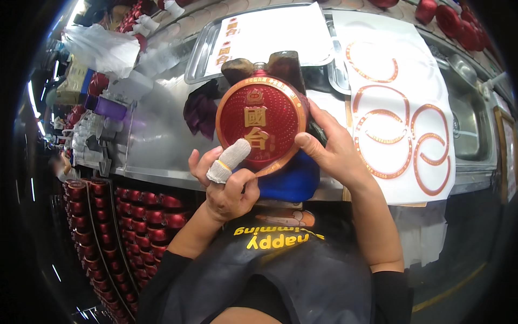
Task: The person holds a red cylindrical container and applies a gold sticker to its surface, then uses a green scraper to smooth the sticker and remove air bubbles. The person repeats this process on multiple containers, placing finished units on a nearby tray.
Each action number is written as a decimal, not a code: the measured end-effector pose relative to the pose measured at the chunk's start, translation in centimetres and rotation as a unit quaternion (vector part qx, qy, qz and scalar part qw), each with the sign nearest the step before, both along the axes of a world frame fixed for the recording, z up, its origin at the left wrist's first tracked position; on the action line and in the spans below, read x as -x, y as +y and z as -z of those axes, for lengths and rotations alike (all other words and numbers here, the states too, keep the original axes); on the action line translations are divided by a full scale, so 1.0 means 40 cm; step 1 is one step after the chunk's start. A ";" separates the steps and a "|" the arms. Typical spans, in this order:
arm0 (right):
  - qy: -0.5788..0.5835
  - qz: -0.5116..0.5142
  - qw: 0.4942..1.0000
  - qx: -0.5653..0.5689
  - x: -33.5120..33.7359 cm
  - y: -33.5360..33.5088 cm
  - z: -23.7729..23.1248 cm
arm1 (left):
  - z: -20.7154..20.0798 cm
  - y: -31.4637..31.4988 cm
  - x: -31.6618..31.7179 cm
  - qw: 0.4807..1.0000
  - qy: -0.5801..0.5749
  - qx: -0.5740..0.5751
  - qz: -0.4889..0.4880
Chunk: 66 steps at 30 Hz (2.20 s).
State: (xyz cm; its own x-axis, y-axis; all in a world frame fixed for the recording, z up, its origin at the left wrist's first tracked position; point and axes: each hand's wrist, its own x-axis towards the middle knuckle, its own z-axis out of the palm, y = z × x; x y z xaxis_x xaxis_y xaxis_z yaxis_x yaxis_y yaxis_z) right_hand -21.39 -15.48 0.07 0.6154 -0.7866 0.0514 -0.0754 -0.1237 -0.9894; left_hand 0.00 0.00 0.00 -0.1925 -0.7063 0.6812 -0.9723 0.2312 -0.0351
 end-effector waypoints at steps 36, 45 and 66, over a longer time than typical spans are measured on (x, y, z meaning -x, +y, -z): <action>0.015 -0.004 1.000 -0.022 0.001 0.021 0.002 | 0.014 -0.009 0.021 0.995 0.037 0.067 -0.057; 0.005 0.005 1.000 -0.020 0.000 0.022 0.013 | 0.022 -0.013 -0.012 0.943 0.326 0.017 -0.071; 0.005 0.027 0.999 -0.019 -0.006 0.040 0.009 | 0.007 -0.017 -0.005 0.907 0.419 -0.013 -0.035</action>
